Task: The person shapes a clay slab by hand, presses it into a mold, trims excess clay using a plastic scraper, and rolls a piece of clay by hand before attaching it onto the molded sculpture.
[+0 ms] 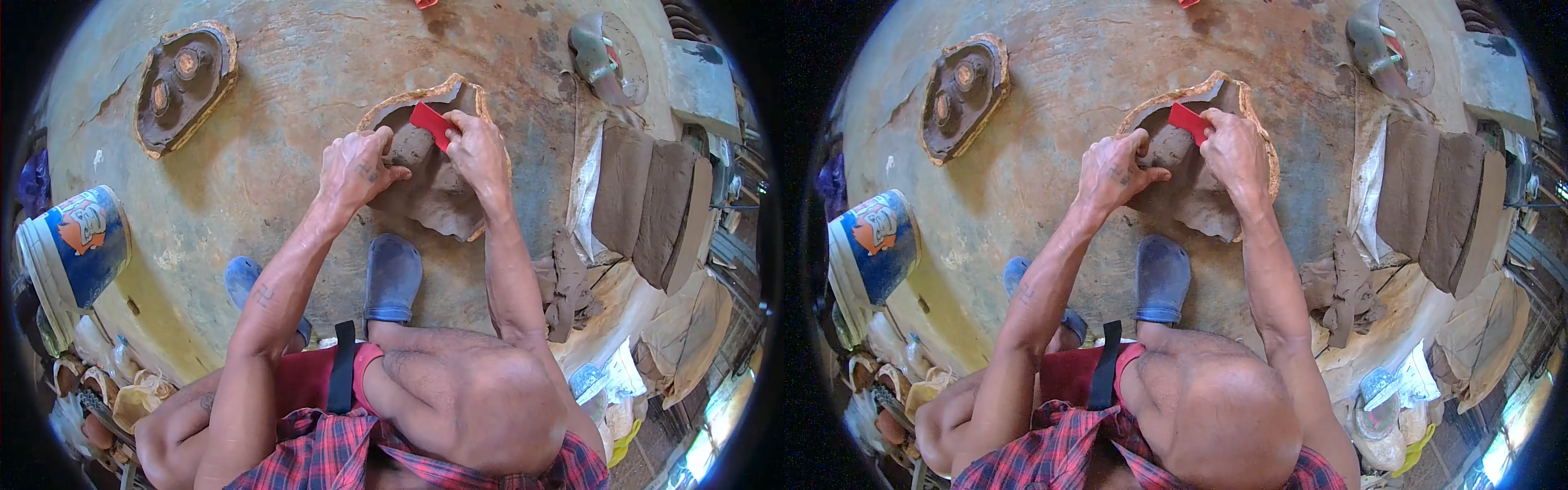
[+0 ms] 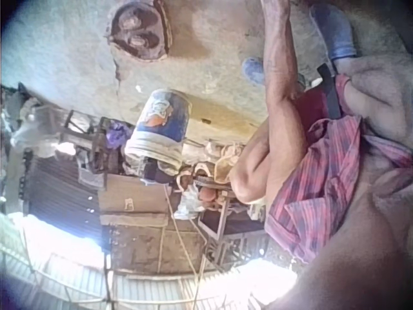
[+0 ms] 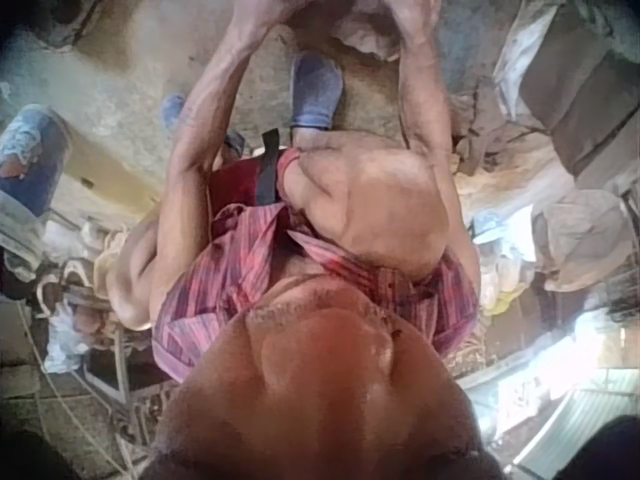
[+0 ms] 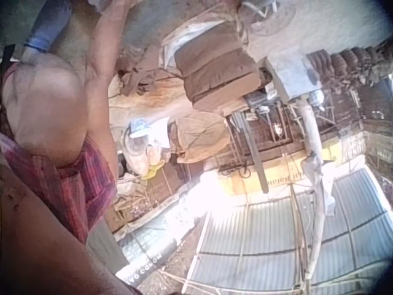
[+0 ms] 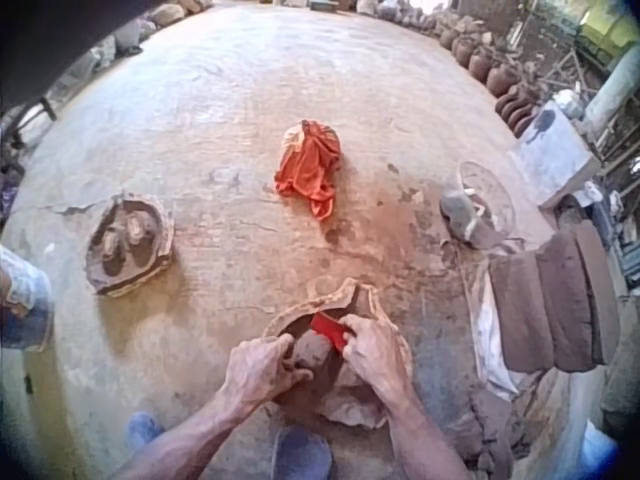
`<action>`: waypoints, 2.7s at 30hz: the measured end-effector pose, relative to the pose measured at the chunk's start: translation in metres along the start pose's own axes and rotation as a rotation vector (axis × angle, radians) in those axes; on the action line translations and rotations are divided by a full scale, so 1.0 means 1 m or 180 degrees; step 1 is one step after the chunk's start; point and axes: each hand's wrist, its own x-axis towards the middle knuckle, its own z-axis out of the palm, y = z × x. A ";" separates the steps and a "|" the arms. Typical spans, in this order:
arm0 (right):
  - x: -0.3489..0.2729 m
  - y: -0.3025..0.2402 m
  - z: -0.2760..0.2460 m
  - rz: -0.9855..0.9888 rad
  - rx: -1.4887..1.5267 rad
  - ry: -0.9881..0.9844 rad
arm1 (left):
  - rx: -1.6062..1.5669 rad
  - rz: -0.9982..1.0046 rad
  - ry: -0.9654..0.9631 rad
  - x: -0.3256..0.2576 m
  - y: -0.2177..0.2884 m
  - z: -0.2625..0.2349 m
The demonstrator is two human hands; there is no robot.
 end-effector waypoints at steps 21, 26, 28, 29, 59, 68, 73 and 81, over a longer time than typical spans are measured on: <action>-0.047 -0.015 0.005 -0.0297 -0.0030 -0.0290 | -0.0083 0.0160 0.0098 0.011 -0.001 0.000; -0.085 -0.023 0.011 -0.0747 0.0407 0.0455 | -0.0375 0.1115 -0.0186 -0.006 -0.009 -0.006; -0.095 -0.029 0.004 -0.0096 0.1021 0.0300 | -0.0730 0.1198 -0.0081 -0.011 -0.011 -0.004; -0.097 -0.031 0.001 0.0545 0.1637 0.0134 | -0.1077 0.1262 0.0033 -0.014 -0.010 -0.001; -0.007 0.068 -0.046 -0.0240 0.0106 -0.0406 | -0.0257 0.0148 0.0761 -0.029 0.078 0.078; -0.038 0.076 -0.038 -0.0342 0.0183 -0.0563 | -0.0231 0.0179 0.0873 -0.025 0.077 0.074; -0.059 0.072 -0.040 -0.0245 0.0289 -0.0586 | -0.0239 0.0255 0.0943 -0.025 0.075 0.076; -0.105 0.054 -0.042 0.0197 0.1084 -0.0271 | -0.0773 0.0532 0.0281 -0.020 0.067 0.052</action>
